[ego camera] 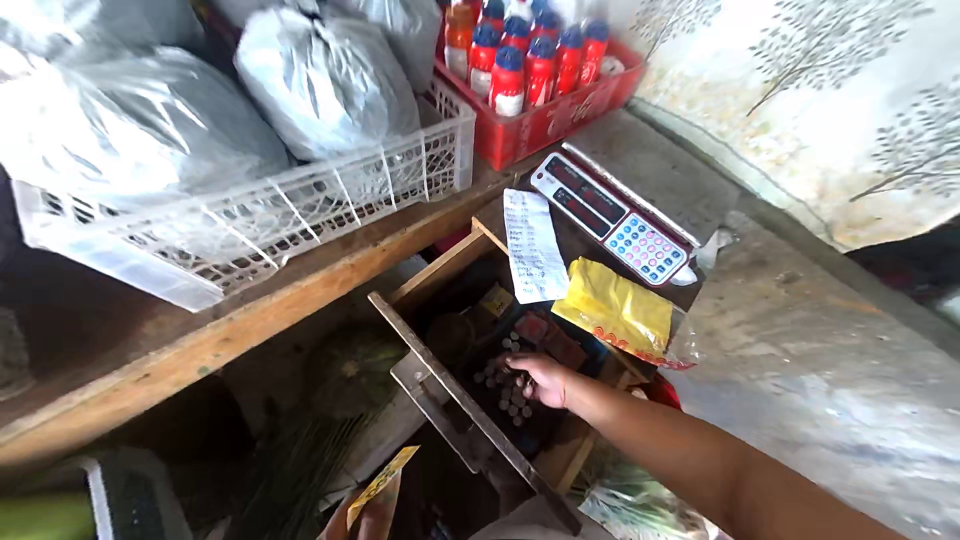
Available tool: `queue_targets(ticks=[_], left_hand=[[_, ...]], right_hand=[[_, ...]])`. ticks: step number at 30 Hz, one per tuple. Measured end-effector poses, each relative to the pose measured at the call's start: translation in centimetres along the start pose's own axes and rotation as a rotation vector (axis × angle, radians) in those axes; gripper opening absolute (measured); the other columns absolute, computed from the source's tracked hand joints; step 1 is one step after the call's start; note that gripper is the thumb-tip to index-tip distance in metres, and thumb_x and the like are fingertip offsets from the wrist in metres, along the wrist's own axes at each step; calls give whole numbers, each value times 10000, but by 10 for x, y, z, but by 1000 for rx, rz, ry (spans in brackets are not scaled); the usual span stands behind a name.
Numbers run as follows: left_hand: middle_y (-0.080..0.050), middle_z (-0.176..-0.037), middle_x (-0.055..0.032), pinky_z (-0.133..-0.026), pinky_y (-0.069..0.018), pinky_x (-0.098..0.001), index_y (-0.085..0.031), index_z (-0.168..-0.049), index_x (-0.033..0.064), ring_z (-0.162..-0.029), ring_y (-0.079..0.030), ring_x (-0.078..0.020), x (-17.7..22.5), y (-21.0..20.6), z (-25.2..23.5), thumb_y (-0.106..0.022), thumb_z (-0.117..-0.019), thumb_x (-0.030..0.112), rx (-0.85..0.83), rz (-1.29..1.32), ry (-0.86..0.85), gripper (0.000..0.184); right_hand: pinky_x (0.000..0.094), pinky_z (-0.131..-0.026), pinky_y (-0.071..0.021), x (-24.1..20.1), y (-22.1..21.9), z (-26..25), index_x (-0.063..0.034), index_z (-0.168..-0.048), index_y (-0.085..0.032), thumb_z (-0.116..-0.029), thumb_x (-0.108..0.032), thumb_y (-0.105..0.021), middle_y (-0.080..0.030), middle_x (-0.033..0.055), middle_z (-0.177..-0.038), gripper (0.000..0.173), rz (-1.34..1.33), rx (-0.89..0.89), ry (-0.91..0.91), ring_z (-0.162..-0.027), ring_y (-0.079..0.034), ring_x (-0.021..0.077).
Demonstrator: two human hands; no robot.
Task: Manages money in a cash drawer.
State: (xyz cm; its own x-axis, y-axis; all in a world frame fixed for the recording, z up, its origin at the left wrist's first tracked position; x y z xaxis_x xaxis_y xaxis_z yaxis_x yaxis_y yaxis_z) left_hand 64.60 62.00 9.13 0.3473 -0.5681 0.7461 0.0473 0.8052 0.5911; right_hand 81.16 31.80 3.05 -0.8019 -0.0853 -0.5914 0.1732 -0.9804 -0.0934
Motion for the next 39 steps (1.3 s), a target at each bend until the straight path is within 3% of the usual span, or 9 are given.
queue_targets(ticks=[5, 9, 14, 21, 24, 26, 32, 35, 39], left_hand=[[-645, -1165, -319, -950, -498, -609, -421, -1431, -93, -1072, -662, -419, 59, 10, -32, -481, -1031, 134, -26, 14, 7, 464], [-644, -1197, -286, -980, -493, -589, -574, -1305, -94, -1112, -648, -408, 83, 1, -76, -504, -1034, 138, -91, -116, -146, 364], [-722, -1129, -183, -909, -537, -598, -669, -1263, 108, -1055, -699, -388, 142, -25, -135, -526, -1062, 279, -217, -447, -142, 301], [-674, -1276, -187, -979, -495, -613, -613, -1353, 152, -1207, -637, -389, 172, -73, -198, -496, -1064, 388, -282, -600, 21, 391], [-506, -1472, -252, -1072, -430, -623, -464, -1507, 98, -1369, -483, -452, 179, -90, -210, -567, -1039, 403, -193, -551, -12, 567], [-550, -1428, -236, -1046, -447, -625, -546, -1422, 71, -1337, -517, -438, 187, -103, -207, -557, -1034, 343, -205, -598, -43, 474], [-578, -1396, -236, -1013, -453, -676, -623, -1344, 49, -1289, -551, -450, 193, -213, -172, -642, -987, 242, -788, -840, -165, 406], [-394, -1576, -250, -1169, -275, -665, -489, -1490, 28, -1468, -330, -464, 183, -278, -194, -653, -972, 190, -746, -828, -325, 567], [-508, -1491, -247, -1147, -351, -588, -519, -1453, -5, -1398, -459, -425, 177, -294, -213, -542, -1046, 206, -656, -792, -246, 459]], right_hand=[[194, -403, -251, 28, -39, 90, -169, -793, -433, -1117, -485, -266, -373, -70, -572, 483, -251, -20, 16, -424, -290, 38], [186, -395, -243, 59, -49, 137, -195, -724, -416, -1123, -463, -219, -350, -84, -533, 521, -265, -42, 110, -408, -275, 26], [178, -402, -287, 88, -27, 168, -159, -810, -480, -1131, -414, -238, -382, -81, -558, 477, -291, 76, 119, -413, -312, 22], [224, -523, -417, 97, 9, 168, -59, -1246, -636, -1104, -216, -424, -498, -59, -724, 299, -131, 163, 159, -557, -466, 50], [213, -487, -350, 86, 27, 155, -70, -1240, -653, -1097, -217, -445, -439, -77, -684, 293, -85, 110, 169, -518, -386, 35], [214, -478, -340, 75, 39, 145, -74, -1243, -646, -1099, -239, -431, -405, -84, -652, 306, -26, 66, 177, -497, -363, 33], [224, -534, -445, 58, 55, 131, -45, -1222, -661, -1059, -210, -545, -578, -11, -801, 260, 98, 47, 202, -559, -485, 44], [212, -603, -434, 57, 52, 135, -5, -1159, -708, -1021, -167, -585, -636, 15, -904, 245, 159, 48, 279, -655, -496, 21], [175, -531, -373, 69, 57, 131, -17, -1065, -735, -1064, -168, -490, -577, -76, -712, 288, 69, 55, 288, -543, -407, -35]])
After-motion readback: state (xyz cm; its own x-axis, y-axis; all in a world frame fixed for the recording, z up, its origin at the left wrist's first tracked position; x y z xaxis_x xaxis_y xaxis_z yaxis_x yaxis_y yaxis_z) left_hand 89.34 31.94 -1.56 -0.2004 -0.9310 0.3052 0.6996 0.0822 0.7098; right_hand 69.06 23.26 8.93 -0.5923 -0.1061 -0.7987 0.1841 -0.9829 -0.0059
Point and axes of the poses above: each hand's wrist, its own z-axis away from the middle knuckle, its own y-axis out of the back of the hand, x = y × z, the point moved 2 cm from there along -z, towards the middle knuckle
